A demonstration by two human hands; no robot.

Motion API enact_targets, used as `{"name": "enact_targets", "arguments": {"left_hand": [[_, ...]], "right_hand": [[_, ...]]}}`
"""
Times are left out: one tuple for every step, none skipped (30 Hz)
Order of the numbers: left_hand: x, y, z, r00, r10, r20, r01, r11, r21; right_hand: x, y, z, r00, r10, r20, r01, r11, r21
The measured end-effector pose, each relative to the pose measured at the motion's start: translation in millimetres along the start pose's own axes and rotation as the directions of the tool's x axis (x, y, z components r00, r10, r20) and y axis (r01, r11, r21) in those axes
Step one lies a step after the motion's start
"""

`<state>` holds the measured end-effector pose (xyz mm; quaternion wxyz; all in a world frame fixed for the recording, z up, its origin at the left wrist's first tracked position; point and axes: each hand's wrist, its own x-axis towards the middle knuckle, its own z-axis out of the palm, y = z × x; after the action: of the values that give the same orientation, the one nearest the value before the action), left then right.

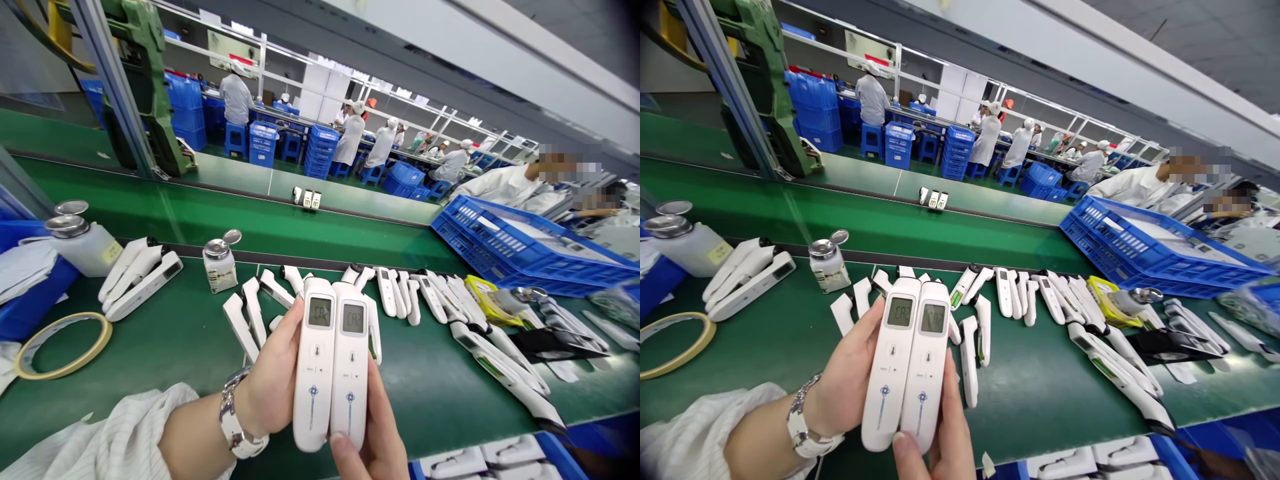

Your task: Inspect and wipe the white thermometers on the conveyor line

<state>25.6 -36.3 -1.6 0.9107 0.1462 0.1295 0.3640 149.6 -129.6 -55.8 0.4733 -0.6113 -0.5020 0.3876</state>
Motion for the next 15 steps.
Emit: {"name": "enact_targets", "arguments": {"left_hand": [[0,0,0.7,1.0,0.007,0.001,-0.007,1.0,0.008],[-1,0,1.2,1.0,0.01,0.0,-0.01,1.0,0.012],[-1,0,1.7,1.0,0.008,0.001,-0.008,1.0,0.013],[-1,1,2.1,1.0,0.003,0.004,-0.003,1.0,0.013],[0,1,2.4,1.0,0.0,0.007,0.0,1.0,0.011],[0,2,2.7,1.0,-0.002,0.01,0.002,1.0,0.007],[1,2,3.0,1.0,0.001,0.01,-0.001,1.0,0.001],[1,3,3.4,1.0,0.007,0.01,-0.007,1.0,-0.005],[1,3,3.8,1.0,0.011,0.011,-0.01,1.0,-0.01],[2,4,4.2,1.0,0.006,0.015,-0.006,1.0,-0.014],[1,5,4.8,1.0,-0.007,0.027,0.008,1.0,-0.013],[1,5,5.4,0.999,-0.027,0.043,0.028,1.0,-0.012],[1,5,5.9,0.997,-0.046,0.057,0.047,0.999,-0.012],[1,5,6.4,0.996,-0.06,0.066,0.061,0.998,-0.015],[1,5,6.7,0.996,-0.063,0.064,0.065,0.998,-0.024]], "right_hand": [[0,0,0,1.0,0.001,0.003,-0.001,1.0,-0.005],[0,0,-1,1.0,0.004,0.004,-0.004,1.0,-0.007],[0,0,-1,1.0,0.011,0.003,-0.011,1.0,-0.004],[-1,-1,-1,1.0,0.02,-0.002,-0.02,1.0,0.006],[-1,-3,-1,0.999,0.033,-0.009,-0.032,0.999,0.025],[-2,-5,0,0.999,0.049,-0.018,-0.048,0.997,0.052],[-3,-7,1,0.997,0.07,-0.027,-0.068,0.994,0.086],[-3,-9,3,0.995,0.093,-0.032,-0.088,0.988,0.124],[-4,-11,4,0.993,0.115,-0.031,-0.109,0.981,0.163],[-4,-12,5,0.991,0.132,-0.023,-0.125,0.972,0.202],[-4,-13,6,0.99,0.138,-0.009,-0.132,0.963,0.235],[-4,-12,6,0.991,0.134,0.009,-0.132,0.956,0.26],[-3,-10,5,0.992,0.124,0.026,-0.127,0.953,0.274],[-3,-8,3,0.993,0.109,0.041,-0.116,0.955,0.273],[-2,-4,1,0.994,0.086,0.061,-0.099,0.96,0.261]]}}
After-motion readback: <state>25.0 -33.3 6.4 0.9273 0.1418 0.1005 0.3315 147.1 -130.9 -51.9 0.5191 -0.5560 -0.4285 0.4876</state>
